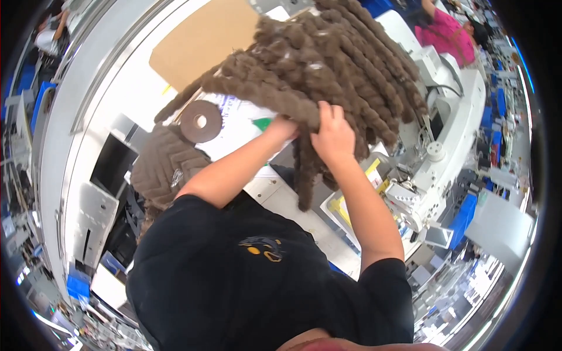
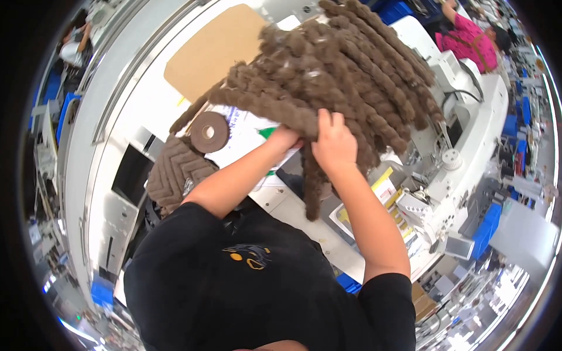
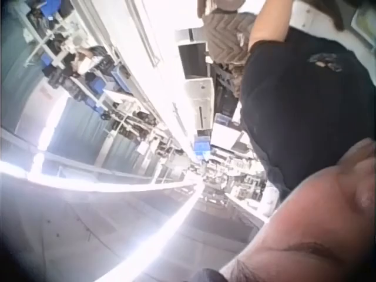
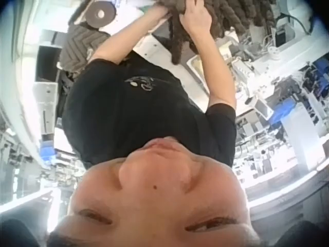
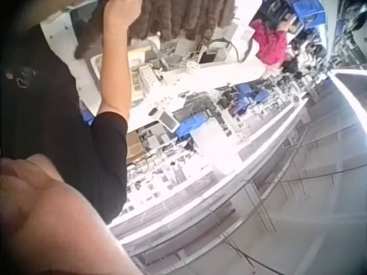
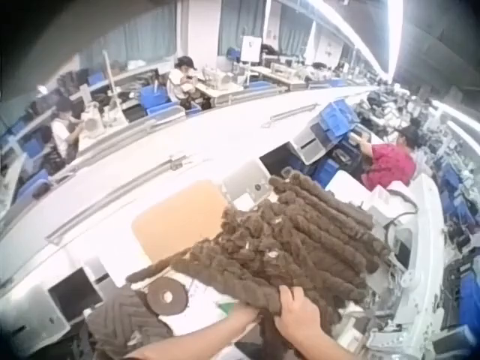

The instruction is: Sewing strips of fur onto a fabric base using an industrial sewing machine.

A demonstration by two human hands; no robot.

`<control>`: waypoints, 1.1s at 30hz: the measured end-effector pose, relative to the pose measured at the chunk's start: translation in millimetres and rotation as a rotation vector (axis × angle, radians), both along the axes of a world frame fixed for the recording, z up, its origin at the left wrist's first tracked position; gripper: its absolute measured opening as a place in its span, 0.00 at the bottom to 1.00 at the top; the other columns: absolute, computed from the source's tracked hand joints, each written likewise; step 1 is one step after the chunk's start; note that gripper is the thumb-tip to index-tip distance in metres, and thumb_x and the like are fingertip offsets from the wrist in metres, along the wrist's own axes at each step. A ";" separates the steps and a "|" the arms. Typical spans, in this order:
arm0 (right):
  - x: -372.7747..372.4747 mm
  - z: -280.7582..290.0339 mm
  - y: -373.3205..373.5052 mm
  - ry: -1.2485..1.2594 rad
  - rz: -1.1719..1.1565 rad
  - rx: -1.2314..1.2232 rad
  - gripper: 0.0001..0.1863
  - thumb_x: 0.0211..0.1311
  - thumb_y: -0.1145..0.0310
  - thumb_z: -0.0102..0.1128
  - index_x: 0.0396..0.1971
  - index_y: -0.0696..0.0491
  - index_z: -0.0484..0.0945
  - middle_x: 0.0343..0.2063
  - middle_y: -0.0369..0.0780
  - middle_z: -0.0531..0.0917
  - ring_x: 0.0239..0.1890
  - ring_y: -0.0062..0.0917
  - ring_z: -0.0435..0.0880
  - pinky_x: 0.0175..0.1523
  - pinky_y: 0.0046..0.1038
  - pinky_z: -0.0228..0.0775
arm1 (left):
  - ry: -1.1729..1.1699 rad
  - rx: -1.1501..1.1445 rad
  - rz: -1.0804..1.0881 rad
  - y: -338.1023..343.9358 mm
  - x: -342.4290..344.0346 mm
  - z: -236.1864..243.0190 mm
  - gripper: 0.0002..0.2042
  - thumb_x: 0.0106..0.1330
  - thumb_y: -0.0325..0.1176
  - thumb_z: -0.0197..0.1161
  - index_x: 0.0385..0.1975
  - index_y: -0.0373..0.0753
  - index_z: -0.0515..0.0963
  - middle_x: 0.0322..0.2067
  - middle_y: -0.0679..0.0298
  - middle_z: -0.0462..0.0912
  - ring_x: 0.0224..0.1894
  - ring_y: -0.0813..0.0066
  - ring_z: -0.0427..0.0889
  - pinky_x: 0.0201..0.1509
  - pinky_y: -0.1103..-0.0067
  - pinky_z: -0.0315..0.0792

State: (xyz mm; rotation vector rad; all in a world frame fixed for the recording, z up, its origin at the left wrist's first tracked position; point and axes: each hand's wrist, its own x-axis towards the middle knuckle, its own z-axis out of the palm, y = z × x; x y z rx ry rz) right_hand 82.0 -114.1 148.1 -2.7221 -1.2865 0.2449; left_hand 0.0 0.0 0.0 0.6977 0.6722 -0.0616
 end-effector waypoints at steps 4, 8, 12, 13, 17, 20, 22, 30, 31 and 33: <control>-24.4 -8.3 -12.4 0.067 0.056 -0.037 0.42 0.46 0.60 0.79 0.64 0.49 0.69 0.48 0.46 0.75 0.43 0.42 0.85 0.43 0.40 0.81 | -0.092 -0.015 -0.053 29.1 -74.3 43.9 0.22 0.69 0.37 0.67 0.59 0.34 0.74 0.54 0.55 0.81 0.53 0.59 0.84 0.51 0.61 0.83; -40.9 -15.6 -42.5 0.182 0.239 0.161 0.41 0.52 0.52 0.77 0.64 0.52 0.72 0.56 0.47 0.75 0.54 0.43 0.79 0.58 0.42 0.73 | 0.243 -0.020 0.177 57.5 -80.6 60.3 0.28 0.73 0.54 0.63 0.62 0.39 0.75 0.55 0.60 0.85 0.54 0.62 0.85 0.53 0.62 0.81; -37.1 -12.6 -82.2 0.195 0.233 0.313 0.36 0.55 0.53 0.76 0.62 0.53 0.75 0.58 0.47 0.75 0.57 0.45 0.77 0.62 0.41 0.70 | 0.306 0.170 0.201 66.9 -91.2 23.9 0.28 0.71 0.49 0.67 0.58 0.30 0.76 0.51 0.55 0.84 0.48 0.66 0.83 0.47 0.66 0.79; -32.8 -6.5 -92.7 0.159 0.158 0.327 0.34 0.55 0.54 0.76 0.60 0.53 0.76 0.57 0.47 0.76 0.57 0.46 0.77 0.62 0.41 0.70 | 0.314 0.225 0.217 63.3 -90.9 32.1 0.25 0.71 0.46 0.68 0.54 0.28 0.78 0.46 0.54 0.86 0.42 0.68 0.85 0.41 0.71 0.79; -8.8 8.8 -105.5 0.053 -0.009 0.387 0.31 0.57 0.56 0.75 0.58 0.54 0.77 0.56 0.48 0.77 0.56 0.47 0.77 0.62 0.43 0.70 | 0.364 0.549 -0.058 69.2 -107.1 28.0 0.25 0.70 0.49 0.69 0.44 0.26 0.79 0.32 0.58 0.87 0.24 0.69 0.84 0.21 0.72 0.73; 38.3 18.7 -79.7 -0.016 -0.106 0.542 0.25 0.59 0.60 0.72 0.52 0.55 0.78 0.51 0.48 0.79 0.54 0.47 0.78 0.60 0.44 0.71 | 0.680 1.094 -0.332 80.1 -125.9 1.5 0.26 0.70 0.52 0.67 0.45 0.27 0.78 0.33 0.54 0.86 0.26 0.63 0.82 0.28 0.70 0.75; 100.1 24.1 -56.3 -0.116 -0.121 0.653 0.21 0.60 0.62 0.70 0.49 0.57 0.78 0.47 0.48 0.81 0.51 0.46 0.80 0.57 0.41 0.73 | 0.637 1.250 -0.349 62.6 -118.5 49.3 0.30 0.66 0.56 0.68 0.48 0.30 0.79 0.40 0.50 0.85 0.38 0.54 0.82 0.41 0.63 0.74; 344.0 -6.5 40.5 -0.133 -0.399 0.236 0.40 0.61 0.36 0.63 0.64 0.50 0.76 0.61 0.48 0.79 0.65 0.43 0.76 0.69 0.44 0.69 | -0.313 1.941 -0.315 -19.5 -141.3 5.3 0.41 0.49 0.68 0.71 0.63 0.52 0.77 0.72 0.45 0.62 0.74 0.42 0.59 0.73 0.33 0.41; 363.7 -12.1 50.8 -0.128 -0.382 0.242 0.40 0.61 0.36 0.63 0.64 0.50 0.76 0.61 0.48 0.79 0.65 0.43 0.76 0.69 0.44 0.69 | -0.200 1.933 -0.415 -27.8 -136.5 2.0 0.41 0.49 0.69 0.70 0.63 0.56 0.78 0.73 0.46 0.62 0.74 0.44 0.59 0.71 0.32 0.44; 398.2 -33.1 66.2 -0.108 -0.348 0.134 0.48 0.58 0.28 0.60 0.70 0.49 0.71 0.68 0.49 0.73 0.71 0.42 0.72 0.72 0.43 0.65 | -0.112 1.943 -0.448 -32.0 -132.5 -5.5 0.40 0.50 0.70 0.69 0.63 0.57 0.78 0.73 0.47 0.62 0.74 0.45 0.60 0.70 0.32 0.45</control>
